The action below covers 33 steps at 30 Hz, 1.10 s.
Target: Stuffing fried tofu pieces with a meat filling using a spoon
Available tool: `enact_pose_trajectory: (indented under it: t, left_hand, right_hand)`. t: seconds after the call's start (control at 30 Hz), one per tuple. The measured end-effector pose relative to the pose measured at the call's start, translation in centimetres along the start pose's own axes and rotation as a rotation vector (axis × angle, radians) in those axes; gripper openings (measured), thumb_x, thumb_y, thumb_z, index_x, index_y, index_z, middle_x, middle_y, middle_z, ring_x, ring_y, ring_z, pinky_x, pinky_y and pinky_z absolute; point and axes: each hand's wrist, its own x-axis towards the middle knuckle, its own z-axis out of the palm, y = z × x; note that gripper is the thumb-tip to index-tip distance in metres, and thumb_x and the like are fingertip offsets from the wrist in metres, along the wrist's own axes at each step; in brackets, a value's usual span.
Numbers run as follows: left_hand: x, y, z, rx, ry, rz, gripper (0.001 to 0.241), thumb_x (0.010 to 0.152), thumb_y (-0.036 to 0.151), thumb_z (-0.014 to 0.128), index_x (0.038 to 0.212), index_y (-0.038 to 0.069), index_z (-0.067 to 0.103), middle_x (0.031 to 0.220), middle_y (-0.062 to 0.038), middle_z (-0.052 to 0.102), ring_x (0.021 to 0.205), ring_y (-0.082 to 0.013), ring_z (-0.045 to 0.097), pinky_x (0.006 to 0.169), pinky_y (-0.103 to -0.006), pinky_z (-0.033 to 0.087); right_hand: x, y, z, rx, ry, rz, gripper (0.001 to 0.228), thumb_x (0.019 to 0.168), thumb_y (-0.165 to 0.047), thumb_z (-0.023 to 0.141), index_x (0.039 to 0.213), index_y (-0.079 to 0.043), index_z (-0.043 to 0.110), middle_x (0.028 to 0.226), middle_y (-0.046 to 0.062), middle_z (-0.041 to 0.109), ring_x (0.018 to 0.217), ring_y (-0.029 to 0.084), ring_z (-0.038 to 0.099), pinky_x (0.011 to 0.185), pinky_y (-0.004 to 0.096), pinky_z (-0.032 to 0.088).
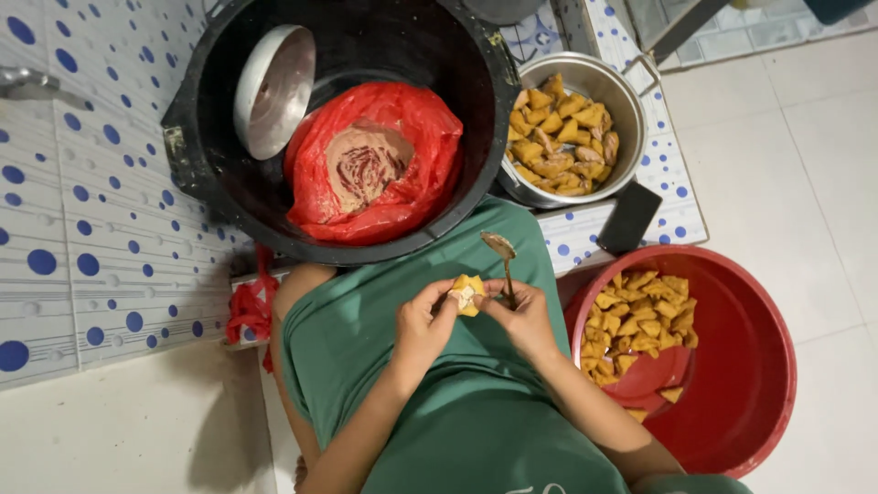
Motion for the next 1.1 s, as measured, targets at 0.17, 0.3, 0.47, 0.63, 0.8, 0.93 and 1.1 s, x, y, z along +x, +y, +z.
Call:
enact_pose_trajectory:
  t: [0.17,0.3,0.47,0.63,0.8,0.93,1.1]
  left_hand:
    - [1.2,-1.5,0.1,-0.232,0.035,-0.084,0.021,0.086,0.003,0.075,0.107,0.001,0.078,0.094,-0.021,0.08,0.078,-0.0217,0.077,0.066,-0.0332,0.066]
    - [2.1,-1.6,-0.8,-0.258,0.064,-0.107,0.019,0.084,0.001,0.077,0.103,0.001,0.078,0.09,-0.022,0.079,0.075,-0.0215,0.077,0.063,-0.0321,0.066]
    - [3.7,-6.7,-0.2,-0.48,0.112,-0.232,0.017,0.085,0.001,0.077,0.101,-0.001,0.074,0.089,-0.02,0.076,0.075,-0.022,0.075,0.066,-0.0355,0.066]
    - [4.4,-6.0,-1.1,-0.912,0.147,-0.425,0.02,0.084,-0.002,0.077,0.101,-0.005,0.067,0.096,-0.022,0.068,0.079,-0.0327,0.074,0.068,-0.0519,0.068]
    - [5.4,-6.4,-2.0,-0.96,0.162,-0.511,0.015,0.08,-0.004,0.08,0.091,-0.003,0.069,0.1,-0.02,0.073,0.083,-0.0294,0.075,0.073,-0.0472,0.068]
    - [6.1,-6.4,-3.0,-0.874,0.233,-0.483,0.011,0.081,-0.006,0.078,0.091,-0.006,0.072,0.105,-0.02,0.076,0.085,-0.0239,0.077,0.074,-0.038,0.068]
    - [6.4,-7.2,-4.3,-0.586,0.324,-0.159,0.015,0.078,-0.004,0.082,0.091,-0.008,0.076,0.106,-0.024,0.075,0.095,-0.0315,0.076,0.081,-0.0417,0.064]
  right_hand:
    - [1.3,0.7,1.0,-0.057,0.004,-0.044,0.02,0.074,0.006,0.084,0.093,0.005,0.078,0.069,0.005,0.065,0.046,0.002,0.056,0.043,0.013,0.043]
    - [2.2,-0.3,2.2,-0.138,-0.038,-0.058,0.017,0.076,0.005,0.081,0.093,0.003,0.078,0.065,0.003,0.065,0.044,0.0,0.05,0.04,0.011,0.037]
    - [4.3,0.3,4.1,-0.149,-0.068,-0.006,0.016,0.076,0.003,0.082,0.092,0.003,0.078,0.066,0.005,0.068,0.048,0.001,0.05,0.043,0.013,0.036]
    - [5.5,-0.1,6.3,-0.122,-0.065,0.092,0.019,0.075,0.001,0.082,0.092,0.004,0.075,0.06,0.004,0.059,0.04,0.001,0.041,0.039,0.015,0.027]
    - [7.5,-1.1,8.1,-0.219,-0.164,0.169,0.024,0.074,0.002,0.083,0.097,0.006,0.075,0.071,0.007,0.065,0.05,0.004,0.05,0.042,0.014,0.029]
    - [12.8,-0.5,6.9,-0.337,-0.344,0.157,0.053,0.071,-0.002,0.091,0.12,-0.001,0.071,0.084,0.008,0.069,0.074,0.014,0.067,0.071,0.025,0.055]
    - [23.2,0.6,9.1,-1.147,-0.477,-0.347,0.03,0.104,-0.006,0.053,0.13,-0.004,0.067,0.084,0.022,0.072,0.082,0.043,0.072,0.074,0.051,0.055]
